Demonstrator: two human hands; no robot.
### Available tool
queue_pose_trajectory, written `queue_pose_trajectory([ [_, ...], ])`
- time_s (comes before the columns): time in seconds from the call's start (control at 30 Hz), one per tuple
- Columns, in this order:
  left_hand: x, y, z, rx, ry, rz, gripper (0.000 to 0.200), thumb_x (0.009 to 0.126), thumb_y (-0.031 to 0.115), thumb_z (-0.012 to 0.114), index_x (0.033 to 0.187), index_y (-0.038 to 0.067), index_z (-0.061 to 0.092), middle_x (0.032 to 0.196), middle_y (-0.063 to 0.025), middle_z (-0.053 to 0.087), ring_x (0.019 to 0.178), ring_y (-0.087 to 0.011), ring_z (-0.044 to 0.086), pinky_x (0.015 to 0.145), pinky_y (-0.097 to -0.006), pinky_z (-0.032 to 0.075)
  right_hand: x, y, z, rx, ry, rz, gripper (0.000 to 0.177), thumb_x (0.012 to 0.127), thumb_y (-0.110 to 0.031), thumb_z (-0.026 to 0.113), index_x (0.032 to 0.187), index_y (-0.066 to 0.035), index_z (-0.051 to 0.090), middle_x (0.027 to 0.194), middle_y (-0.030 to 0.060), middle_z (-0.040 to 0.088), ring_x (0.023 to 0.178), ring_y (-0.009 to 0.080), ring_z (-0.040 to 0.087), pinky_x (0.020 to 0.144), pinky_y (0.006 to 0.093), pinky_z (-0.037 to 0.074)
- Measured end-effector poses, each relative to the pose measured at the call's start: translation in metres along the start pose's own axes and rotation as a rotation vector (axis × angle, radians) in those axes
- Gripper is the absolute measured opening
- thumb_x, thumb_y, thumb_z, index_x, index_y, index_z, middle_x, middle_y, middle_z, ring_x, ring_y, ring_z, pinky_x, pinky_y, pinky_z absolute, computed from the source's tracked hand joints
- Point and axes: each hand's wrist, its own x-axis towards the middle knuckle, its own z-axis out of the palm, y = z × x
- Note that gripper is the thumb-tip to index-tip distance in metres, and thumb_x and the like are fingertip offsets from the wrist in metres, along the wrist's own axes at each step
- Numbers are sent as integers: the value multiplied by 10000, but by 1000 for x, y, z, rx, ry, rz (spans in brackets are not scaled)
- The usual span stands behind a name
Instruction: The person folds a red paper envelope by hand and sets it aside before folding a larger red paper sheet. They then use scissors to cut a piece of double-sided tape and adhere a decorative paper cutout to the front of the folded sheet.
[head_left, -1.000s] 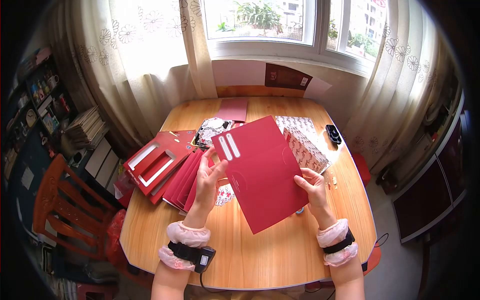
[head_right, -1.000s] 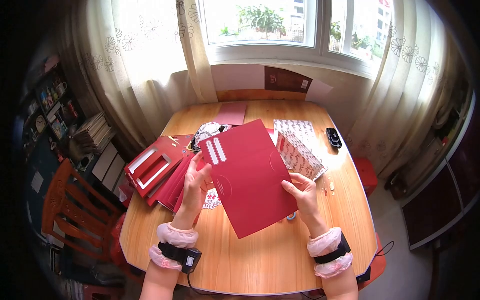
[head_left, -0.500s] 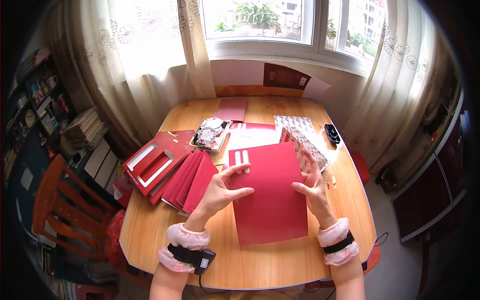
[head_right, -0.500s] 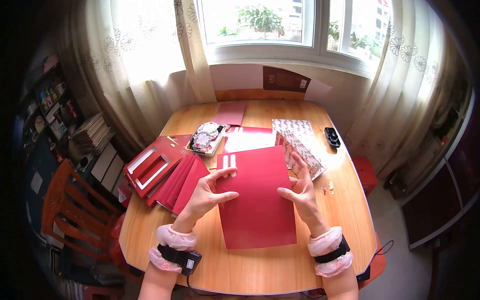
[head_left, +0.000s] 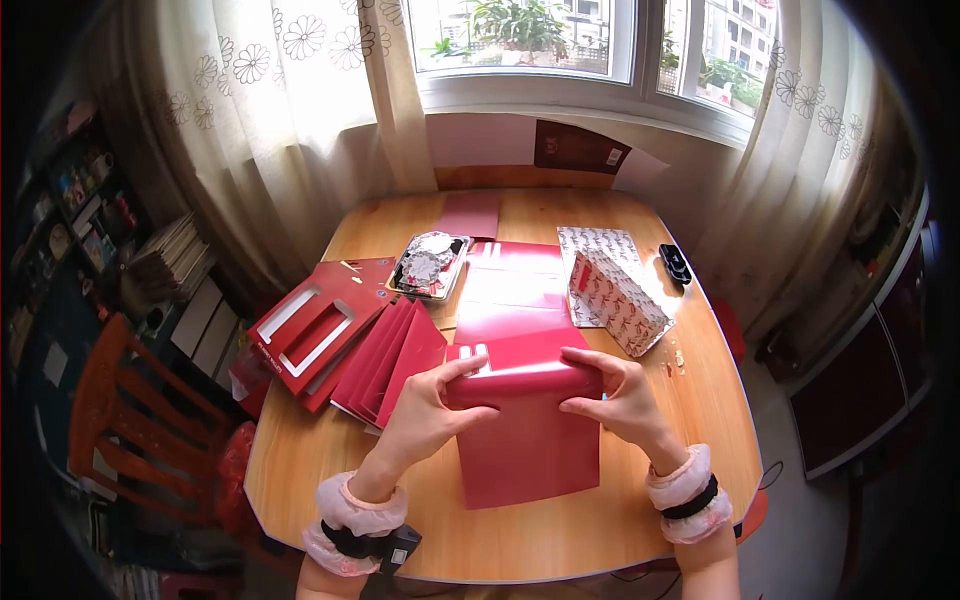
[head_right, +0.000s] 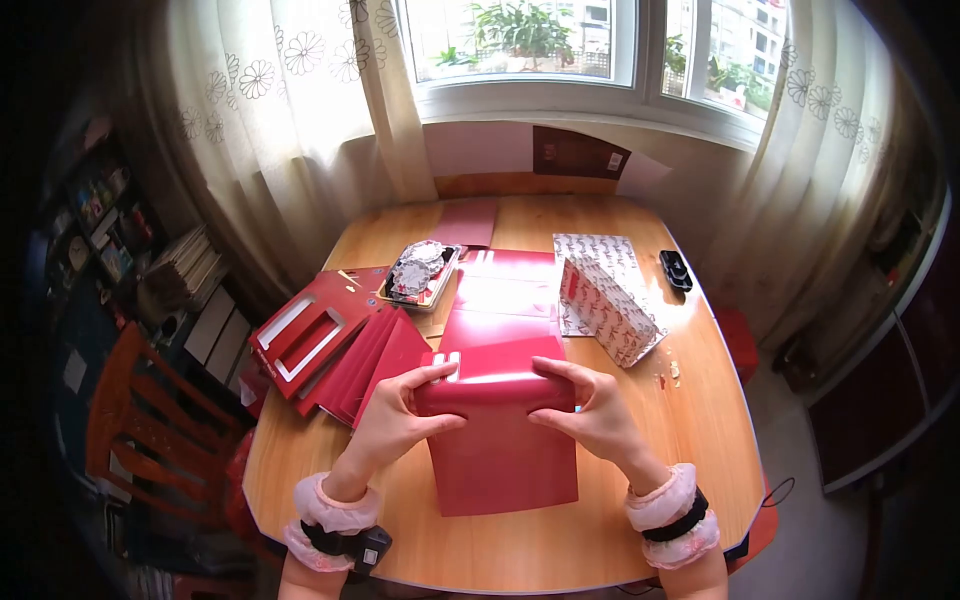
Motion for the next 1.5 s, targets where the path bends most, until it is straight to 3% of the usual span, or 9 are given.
queue_pose_trajectory([
  [0.17,-1,-9,1,-32,76,100,529,759,69,812,1232,-45,604,1069,-121,703,913,-107,672,762,-245,559,-6,-22,6,-299,111,37,493,737,12,799,1202,26,635,1100,130,689,931,155,679,798,269,561],
  [0.23,-4,1,1,33,65,70,466,764,70,804,1190,-23,638,1017,-117,718,862,-101,683,748,-250,564,-6,-17,5,-525,180,-246,409,709,-18,819,1099,-7,694,984,137,724,855,180,707,756,284,564],
  [0.47,-10,6,6,6,134,39,388,765,80,801,1136,40,697,996,-103,729,775,-96,680,685,-244,547,-7,-29,9,-713,257,-413,358,665,-97,852,991,-32,719,875,146,724,770,259,720,695,311,564],
  [0.8,-8,12,5,374,253,158,373,684,103,867,1041,117,760,759,20,474,784,-97,460,675,-255,417,-11,-28,10,-732,286,-423,313,667,-119,849,948,-50,731,813,121,723,704,251,712,635,307,549],
  [0.97,2,-10,6,86,195,316,251,764,169,834,990,93,755,793,12,570,815,-83,538,696,-229,465,-11,-28,8,-580,299,-380,308,702,-97,844,973,-26,716,803,103,730,688,166,707,587,250,525],
  [1.03,1,-10,9,-464,68,6,205,844,149,774,993,17,725,864,0,674,816,-63,609,698,-210,504,-12,-34,1,-524,192,-264,305,723,-115,842,979,-13,711,767,82,724,639,130,681,548,231,504],
  [1.2,-3,-11,10,-342,-164,-162,220,896,167,717,1005,-24,708,859,-38,717,729,-69,648,637,-223,534,-18,-63,-30,-456,-191,372,263,849,-238,764,959,-2,727,643,37,684,480,70,571,437,218,439],
  [1.33,-1,-17,31,-220,-305,-189,254,900,198,714,1037,-15,712,864,-38,720,728,-65,645,627,-216,520,-13,-34,-15,-437,-225,63,269,893,-253,707,961,6,724,784,116,718,674,124,659,597,271,503],
  [1.5,-2,-31,40,-340,-298,-193,187,911,175,699,998,9,704,851,-6,692,731,-34,611,611,-186,482,-13,-1,18,-384,-357,243,368,921,-313,663,949,52,701,718,70,679,649,106,587,588,290,468],
])
